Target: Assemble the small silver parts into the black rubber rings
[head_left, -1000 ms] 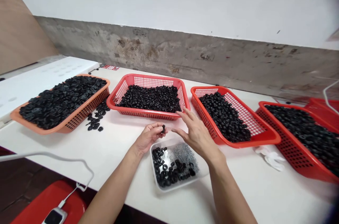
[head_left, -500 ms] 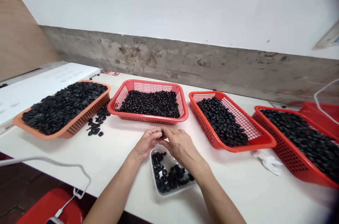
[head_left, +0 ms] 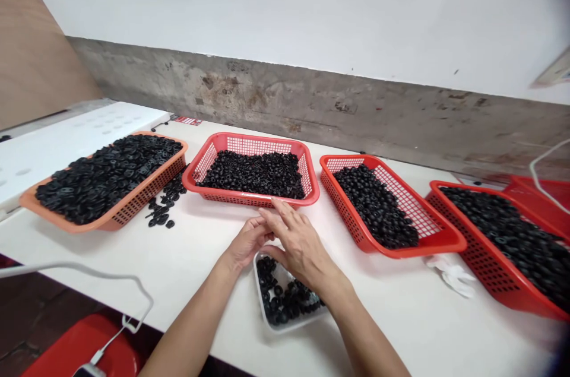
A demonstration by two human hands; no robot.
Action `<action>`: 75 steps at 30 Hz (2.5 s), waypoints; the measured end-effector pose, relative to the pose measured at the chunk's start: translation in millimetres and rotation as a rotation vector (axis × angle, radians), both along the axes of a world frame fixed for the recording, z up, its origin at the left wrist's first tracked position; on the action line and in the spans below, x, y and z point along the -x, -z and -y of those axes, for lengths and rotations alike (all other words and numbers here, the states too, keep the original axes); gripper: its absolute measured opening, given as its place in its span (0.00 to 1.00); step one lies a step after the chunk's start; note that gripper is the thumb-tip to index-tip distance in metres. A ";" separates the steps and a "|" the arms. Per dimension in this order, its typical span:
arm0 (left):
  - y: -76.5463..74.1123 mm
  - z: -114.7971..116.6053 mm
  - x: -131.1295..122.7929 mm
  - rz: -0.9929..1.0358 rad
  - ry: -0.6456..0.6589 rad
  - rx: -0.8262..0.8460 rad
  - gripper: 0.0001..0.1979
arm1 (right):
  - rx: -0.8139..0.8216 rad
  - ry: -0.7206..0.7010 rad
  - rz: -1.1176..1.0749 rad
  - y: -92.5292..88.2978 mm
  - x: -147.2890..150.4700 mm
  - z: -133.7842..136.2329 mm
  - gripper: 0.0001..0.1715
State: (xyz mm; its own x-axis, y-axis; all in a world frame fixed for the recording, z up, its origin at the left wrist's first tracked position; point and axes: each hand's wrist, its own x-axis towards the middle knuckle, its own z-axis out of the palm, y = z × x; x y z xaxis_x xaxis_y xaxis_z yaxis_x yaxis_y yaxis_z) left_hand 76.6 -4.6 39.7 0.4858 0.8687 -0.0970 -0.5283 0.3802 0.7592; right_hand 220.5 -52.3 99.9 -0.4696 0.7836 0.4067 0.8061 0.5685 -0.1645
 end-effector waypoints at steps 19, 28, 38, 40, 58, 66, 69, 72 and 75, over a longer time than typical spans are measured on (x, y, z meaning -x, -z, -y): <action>0.5 -0.5 2.1 0.014 0.084 -0.033 0.16 | -0.078 0.007 -0.066 6.0 -6.3 -7.1 0.17; -3.4 2.9 1.1 0.029 0.096 -0.030 0.11 | -0.116 -0.027 -0.124 4.1 -12.6 -7.7 0.17; -11.7 5.8 2.6 -0.027 0.099 -0.070 0.16 | -0.059 -0.063 -0.175 -0.2 -13.0 -3.2 0.12; -10.6 4.8 3.0 -0.024 0.082 -0.068 0.14 | 0.006 -0.084 -0.229 -3.3 -17.1 -1.7 0.18; -3.2 -0.7 1.6 -0.159 0.020 -0.211 0.08 | -0.095 -0.030 -0.294 -2.0 -22.7 -6.1 0.11; -4.4 0.8 0.9 -0.109 -0.018 -0.145 0.08 | -0.091 -0.005 -0.137 -7.3 -18.1 -0.6 0.13; -5.3 1.1 1.4 -0.085 -0.008 -0.132 0.09 | -0.084 0.024 -0.062 -2.5 -12.6 -1.3 0.15; -6.4 1.3 1.4 -0.068 0.012 -0.126 0.10 | -0.099 0.056 -0.024 4.0 -7.7 -4.2 0.10; -7.3 2.1 1.3 -0.056 0.033 -0.123 0.11 | -0.139 0.053 -0.016 6.3 -7.3 -6.1 0.09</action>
State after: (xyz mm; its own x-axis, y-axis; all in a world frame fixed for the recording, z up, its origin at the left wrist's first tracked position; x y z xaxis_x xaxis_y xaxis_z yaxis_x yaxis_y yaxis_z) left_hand 75.3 -6.7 47.0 0.5114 0.8591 -0.0186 -0.4724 0.2992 0.8290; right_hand 227.7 -46.2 93.7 -0.4218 0.7426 0.5202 0.8335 0.5434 -0.0999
